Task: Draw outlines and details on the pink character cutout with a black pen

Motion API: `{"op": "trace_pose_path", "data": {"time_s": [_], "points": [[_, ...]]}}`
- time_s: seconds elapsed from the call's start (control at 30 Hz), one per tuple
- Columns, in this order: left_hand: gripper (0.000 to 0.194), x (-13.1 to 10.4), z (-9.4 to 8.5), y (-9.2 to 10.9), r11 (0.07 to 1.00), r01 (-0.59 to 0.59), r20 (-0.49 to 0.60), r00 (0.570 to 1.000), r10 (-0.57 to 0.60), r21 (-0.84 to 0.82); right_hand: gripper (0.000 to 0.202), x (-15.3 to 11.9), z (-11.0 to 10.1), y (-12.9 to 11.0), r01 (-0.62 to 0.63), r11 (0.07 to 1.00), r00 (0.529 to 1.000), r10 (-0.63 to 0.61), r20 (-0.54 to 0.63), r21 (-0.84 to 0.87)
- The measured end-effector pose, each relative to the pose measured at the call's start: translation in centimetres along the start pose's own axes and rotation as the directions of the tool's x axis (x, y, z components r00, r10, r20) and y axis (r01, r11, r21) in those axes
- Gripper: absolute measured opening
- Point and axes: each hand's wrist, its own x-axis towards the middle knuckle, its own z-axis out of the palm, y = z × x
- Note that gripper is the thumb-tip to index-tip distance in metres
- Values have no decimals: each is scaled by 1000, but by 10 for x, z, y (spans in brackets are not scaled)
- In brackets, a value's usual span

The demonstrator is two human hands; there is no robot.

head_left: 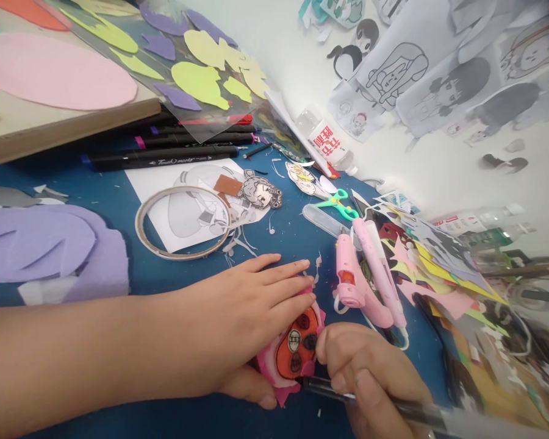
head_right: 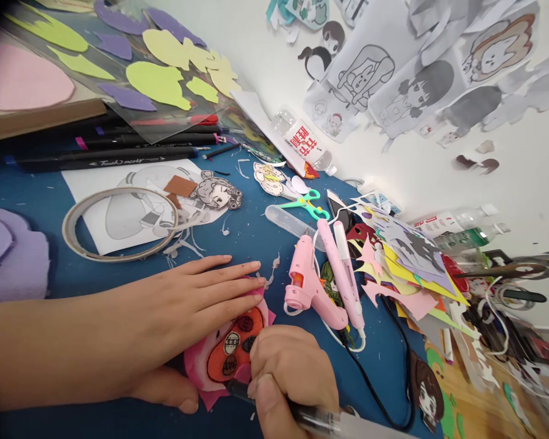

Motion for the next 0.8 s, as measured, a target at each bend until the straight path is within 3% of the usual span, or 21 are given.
{"op": "trace_pose_path", "data": {"time_s": [0.2,0.37,0.57,0.7,0.8], "points": [[99,1,-9,4,999,36,99,994,-37,8,38,3,1,1,10,1000,1000,-9,21,-15],[98,1,-12,6,999,35,100,994,-35,1,39,5,2,0,12,999,1000,-11,18,-50],[96,-3,8,-2,999,5,-42,999,-7,-37,35,4,0,2,80,997,976,-82,-199,-18],[101,-7,22,-3,1000,-8,-202,979,11,16,30,4,-8,1,100,995,967,-91,-237,26],[99,-12,24,-1,998,16,-228,974,-4,53,29,5,-16,-2,140,990,955,-131,-267,15]]}}
